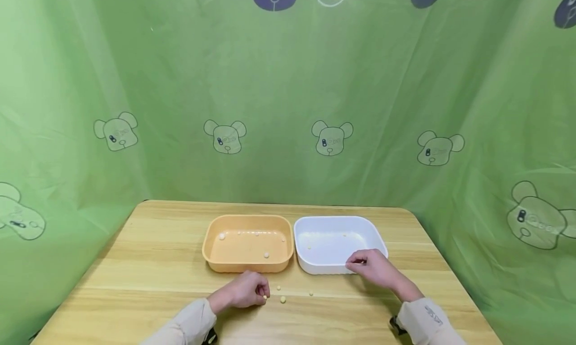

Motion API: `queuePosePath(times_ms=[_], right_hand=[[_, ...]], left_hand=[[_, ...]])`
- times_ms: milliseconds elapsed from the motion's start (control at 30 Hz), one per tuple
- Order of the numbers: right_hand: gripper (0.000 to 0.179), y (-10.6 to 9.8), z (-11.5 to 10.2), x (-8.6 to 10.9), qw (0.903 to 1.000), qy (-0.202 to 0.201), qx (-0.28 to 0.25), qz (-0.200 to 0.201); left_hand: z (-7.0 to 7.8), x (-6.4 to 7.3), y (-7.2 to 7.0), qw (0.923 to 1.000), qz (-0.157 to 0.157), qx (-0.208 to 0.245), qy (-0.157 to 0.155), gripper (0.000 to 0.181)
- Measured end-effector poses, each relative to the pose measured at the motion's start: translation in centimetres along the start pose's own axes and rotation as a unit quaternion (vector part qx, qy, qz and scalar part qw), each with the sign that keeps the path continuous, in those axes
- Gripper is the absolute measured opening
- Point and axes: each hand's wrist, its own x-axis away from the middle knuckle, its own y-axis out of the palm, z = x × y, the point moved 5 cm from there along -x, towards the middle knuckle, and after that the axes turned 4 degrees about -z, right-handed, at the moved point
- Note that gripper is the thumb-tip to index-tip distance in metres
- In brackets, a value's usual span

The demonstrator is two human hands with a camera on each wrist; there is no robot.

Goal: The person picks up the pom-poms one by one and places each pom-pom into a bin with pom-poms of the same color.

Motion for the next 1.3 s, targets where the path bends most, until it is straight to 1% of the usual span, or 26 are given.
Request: queuePosePath(times_ms=[167, 300, 533, 667, 833, 933, 1033, 1300], right_hand=[[0.007, 0.1, 0.2, 0.1, 0.9998, 0.018, 0.004, 0.005], [0.006, 0.2, 0.4, 0.1, 0.9994, 0.031, 0.005, 0.014], [0.006, 0.3, 0.5, 0.1, 0.9983, 0.052, 0.011, 0.022], [0.005, 0.4, 0.3, 0.3, 0.9980, 0.049, 0.021, 0.033], [0.004, 0.6, 0.2, 0.3, 0.9973, 0.032, 0.043, 0.051], [0.004, 0.7, 0.4, 0.3, 0.9959, 0.028, 0.062, 0.060], [0.004, 0.8, 0.4, 0.3, 0.9952, 0.025, 0.068, 0.065], [0.004, 0.7, 0.2, 0.4, 0.9957, 0.013, 0.067, 0.062]], left_hand=[[0.2, 0.2, 0.0, 0.9996, -0.019, 0.018, -0.011, 0.014], [0.6, 0.4, -0.2, 0.9992, -0.029, 0.026, -0.011, 0.013], [1.8, 0.3, -0.7, 0.9988, -0.034, 0.033, 0.008, 0.011], [2.4, 0.1, -0.9, 0.9979, -0.037, 0.052, 0.015, 0.010], [3.3, -0.3, -1.5, 0.9952, -0.028, 0.091, 0.022, 0.008], [3.8, -0.5, -2.1, 0.9936, -0.019, 0.106, 0.033, 0.005], [4.3, -0.6, -2.6, 0.9927, -0.009, 0.114, 0.039, 0.004], [4.9, -1.3, -3.6, 0.9895, 0.021, 0.141, 0.027, 0.005]])
